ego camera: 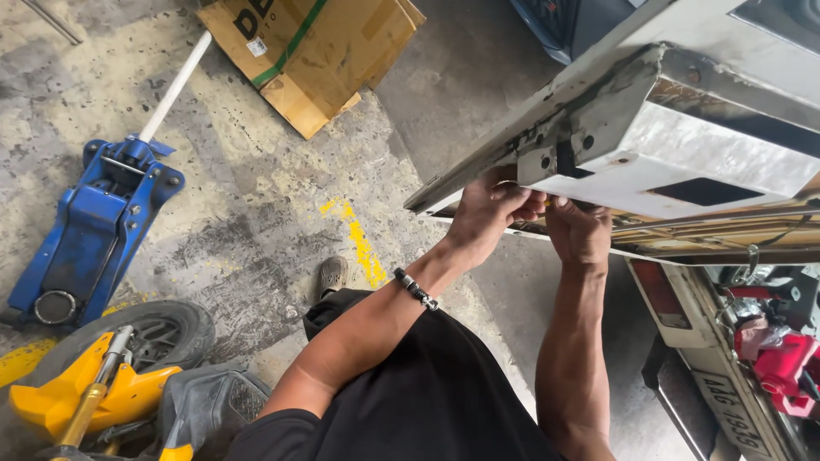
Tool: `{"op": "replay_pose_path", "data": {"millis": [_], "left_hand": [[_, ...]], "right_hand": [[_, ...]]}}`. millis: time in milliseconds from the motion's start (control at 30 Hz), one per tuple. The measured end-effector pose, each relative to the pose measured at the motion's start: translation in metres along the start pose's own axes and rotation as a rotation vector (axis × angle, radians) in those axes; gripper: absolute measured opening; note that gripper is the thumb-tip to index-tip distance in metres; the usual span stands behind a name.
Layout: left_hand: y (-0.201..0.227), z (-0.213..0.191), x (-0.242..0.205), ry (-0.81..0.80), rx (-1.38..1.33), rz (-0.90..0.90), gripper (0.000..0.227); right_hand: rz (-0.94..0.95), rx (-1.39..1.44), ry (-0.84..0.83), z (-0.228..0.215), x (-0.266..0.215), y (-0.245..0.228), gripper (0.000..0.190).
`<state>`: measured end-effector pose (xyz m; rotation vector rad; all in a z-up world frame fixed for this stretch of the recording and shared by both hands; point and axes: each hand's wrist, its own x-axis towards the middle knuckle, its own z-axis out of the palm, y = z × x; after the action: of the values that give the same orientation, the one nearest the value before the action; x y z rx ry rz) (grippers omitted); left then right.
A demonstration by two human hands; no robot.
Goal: Repairing and installing a door latch mechanism in a vehicle door.
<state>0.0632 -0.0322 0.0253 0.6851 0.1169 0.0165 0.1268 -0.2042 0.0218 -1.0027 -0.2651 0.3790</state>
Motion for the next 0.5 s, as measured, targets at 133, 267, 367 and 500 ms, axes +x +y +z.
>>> {"op": "replay_pose_path", "data": {"millis": [133, 267, 367, 500], "left_hand": [[0.0, -0.011, 0.009, -0.008, -0.097, -0.021, 0.02], [-0.005, -0.02, 0.022, -0.005, 0.062, -0.102, 0.019], [-0.01, -0.021, 0.028, 0.046, 0.163, -0.097, 0.015], [-0.016, -0.021, 0.03, 0.04, 0.072, -0.103, 0.012]], "right_hand": [[0.01, -0.01, 0.1, -0.014, 0.009, 0.01, 0.026], [-0.067, 0.006, 0.135, -0.036, 0.02, 0.027, 0.028], [-0.109, 0.021, 0.135, -0.031, 0.025, 0.029, 0.029], [-0.073, 0.043, 0.121, -0.029, 0.025, 0.023, 0.03]]}}
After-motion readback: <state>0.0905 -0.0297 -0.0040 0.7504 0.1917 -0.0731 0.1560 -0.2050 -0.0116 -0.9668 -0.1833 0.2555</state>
